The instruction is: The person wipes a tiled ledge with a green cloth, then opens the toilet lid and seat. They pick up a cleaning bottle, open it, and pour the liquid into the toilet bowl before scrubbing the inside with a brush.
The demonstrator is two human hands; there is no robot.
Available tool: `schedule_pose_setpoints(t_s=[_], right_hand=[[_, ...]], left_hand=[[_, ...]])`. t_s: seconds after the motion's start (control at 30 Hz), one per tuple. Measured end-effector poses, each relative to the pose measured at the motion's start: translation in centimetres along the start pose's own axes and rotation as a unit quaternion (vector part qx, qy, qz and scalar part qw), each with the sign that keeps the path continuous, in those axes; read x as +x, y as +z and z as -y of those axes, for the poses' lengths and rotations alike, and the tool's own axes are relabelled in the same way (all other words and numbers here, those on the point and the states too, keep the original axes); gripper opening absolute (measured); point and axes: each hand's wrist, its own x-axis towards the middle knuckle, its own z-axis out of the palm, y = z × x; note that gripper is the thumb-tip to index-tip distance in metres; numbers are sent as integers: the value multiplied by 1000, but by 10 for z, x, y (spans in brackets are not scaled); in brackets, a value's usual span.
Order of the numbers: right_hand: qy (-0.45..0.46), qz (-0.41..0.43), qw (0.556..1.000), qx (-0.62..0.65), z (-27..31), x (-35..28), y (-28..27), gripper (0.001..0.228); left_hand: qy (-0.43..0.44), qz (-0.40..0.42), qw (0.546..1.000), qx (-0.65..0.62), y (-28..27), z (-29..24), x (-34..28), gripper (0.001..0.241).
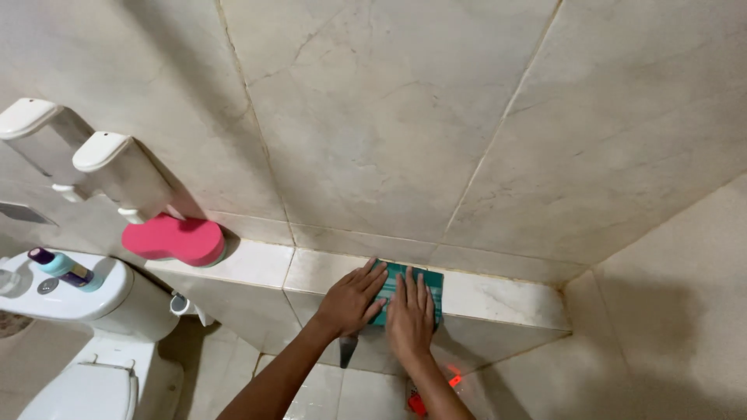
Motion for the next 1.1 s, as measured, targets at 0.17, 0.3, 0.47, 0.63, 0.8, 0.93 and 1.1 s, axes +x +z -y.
schedule_pose_setpoints(t_s=[0.17, 0.3, 0.47, 0.63, 0.8, 0.93, 1.1], right_hand=[[148, -62, 987, 14, 43, -8, 7, 69], [201, -77, 976, 21, 55, -1, 1, 76], [239, -81, 968, 2, 57, 3, 5, 78], [264, -61, 963, -2, 57, 7, 2, 79], [277, -6, 961, -22, 53, 10, -2, 81], [257, -2, 966, -26, 46, 9, -10, 81], [249, 19, 968, -27, 17, 7, -16, 81]], left_hand=[[106, 74, 991, -33, -15, 37, -2, 62], [155, 107, 981, -37, -18, 57, 5, 64], [190, 88, 976, -65, -12, 68, 9, 67], [174, 84, 976, -97, -9, 63, 10, 67], [156, 98, 976, -115, -7, 59, 11, 61], [158, 89, 976, -123, -7, 56, 13, 61], [145, 90, 981, -97, 3, 36, 24, 62]])
